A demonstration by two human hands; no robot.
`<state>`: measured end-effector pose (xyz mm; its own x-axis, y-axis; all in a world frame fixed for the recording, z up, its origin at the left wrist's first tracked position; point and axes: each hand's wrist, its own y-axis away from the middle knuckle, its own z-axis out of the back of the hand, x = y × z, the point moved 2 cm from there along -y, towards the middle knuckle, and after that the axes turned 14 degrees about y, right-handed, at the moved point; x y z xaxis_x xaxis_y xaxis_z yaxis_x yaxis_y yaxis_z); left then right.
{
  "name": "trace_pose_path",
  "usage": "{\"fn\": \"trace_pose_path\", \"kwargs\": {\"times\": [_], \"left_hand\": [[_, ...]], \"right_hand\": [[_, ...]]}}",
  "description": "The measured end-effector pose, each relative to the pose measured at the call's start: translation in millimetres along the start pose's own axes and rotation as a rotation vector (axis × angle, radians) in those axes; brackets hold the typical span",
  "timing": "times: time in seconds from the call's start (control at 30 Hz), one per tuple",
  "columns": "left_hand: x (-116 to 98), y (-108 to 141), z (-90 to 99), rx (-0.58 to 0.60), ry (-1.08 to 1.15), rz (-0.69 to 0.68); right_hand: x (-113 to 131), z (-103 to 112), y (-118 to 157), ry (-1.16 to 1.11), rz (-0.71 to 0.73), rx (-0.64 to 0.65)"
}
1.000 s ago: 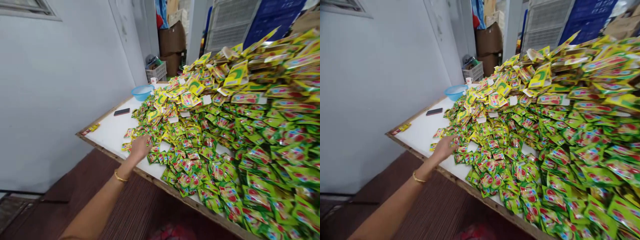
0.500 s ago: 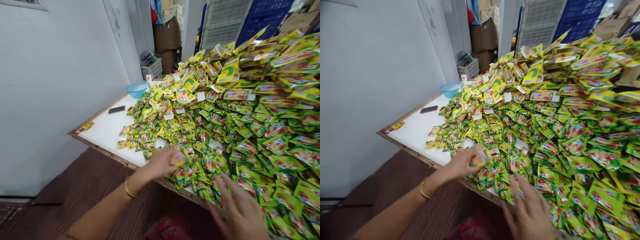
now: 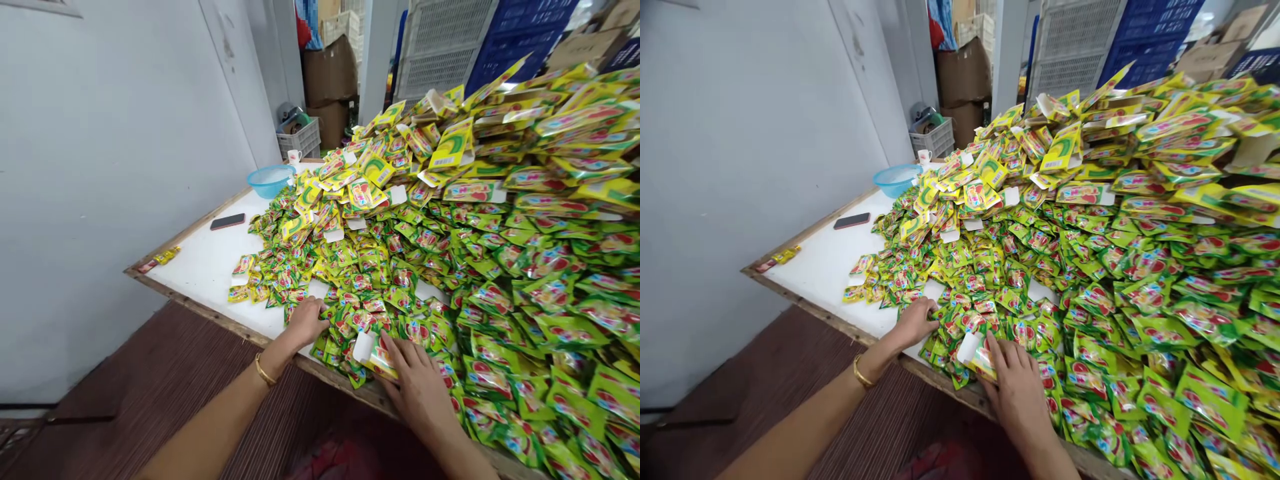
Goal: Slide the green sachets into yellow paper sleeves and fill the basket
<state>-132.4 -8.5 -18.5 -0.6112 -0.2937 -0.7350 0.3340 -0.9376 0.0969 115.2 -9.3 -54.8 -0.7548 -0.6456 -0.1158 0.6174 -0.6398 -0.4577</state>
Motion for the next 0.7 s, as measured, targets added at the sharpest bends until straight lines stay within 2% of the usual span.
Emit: {"fn": "trace_pose_path", "kwargs": {"times": [0.1,0.2,0.27,0.37,0.5,0.6,0.7], "left_hand": [[0.5,-14.4,12.9,-0.033,0.105,0.004],[-0.6,-39.7,26.2,-0.197,0.504,0.014],[-0.3,-56.3,24.9,-0.305,0.73,0.039],[3.4,-72.7,10.8,-0.407,0.775,0.076],[12.5,-78.2,-5.3,-0.514,0.788,0.095],[13.9,-79.2,-9.2,-0.538,0.818,0.105],[6.4,-78.9,-6.6,-0.54,0.881,0.096]], "right_hand": [[-1.1,-1.6,-0.5,-0.053,-0.022,0.005],[-1.1,-1.4,-0.5,-0.063,-0.027,0.016],[-0.4,-0.1,-1.0,-0.061,-0.03,0.015],[1.1,2.3,-1.4,-0.047,-0.042,0.025],[2.3,3.2,-1.2,-0.022,-0.049,0.045],[2.1,1.7,-1.1,-0.032,-0.054,0.033],[1.8,1.0,-0.2,-0.049,-0.054,0.016]]}}
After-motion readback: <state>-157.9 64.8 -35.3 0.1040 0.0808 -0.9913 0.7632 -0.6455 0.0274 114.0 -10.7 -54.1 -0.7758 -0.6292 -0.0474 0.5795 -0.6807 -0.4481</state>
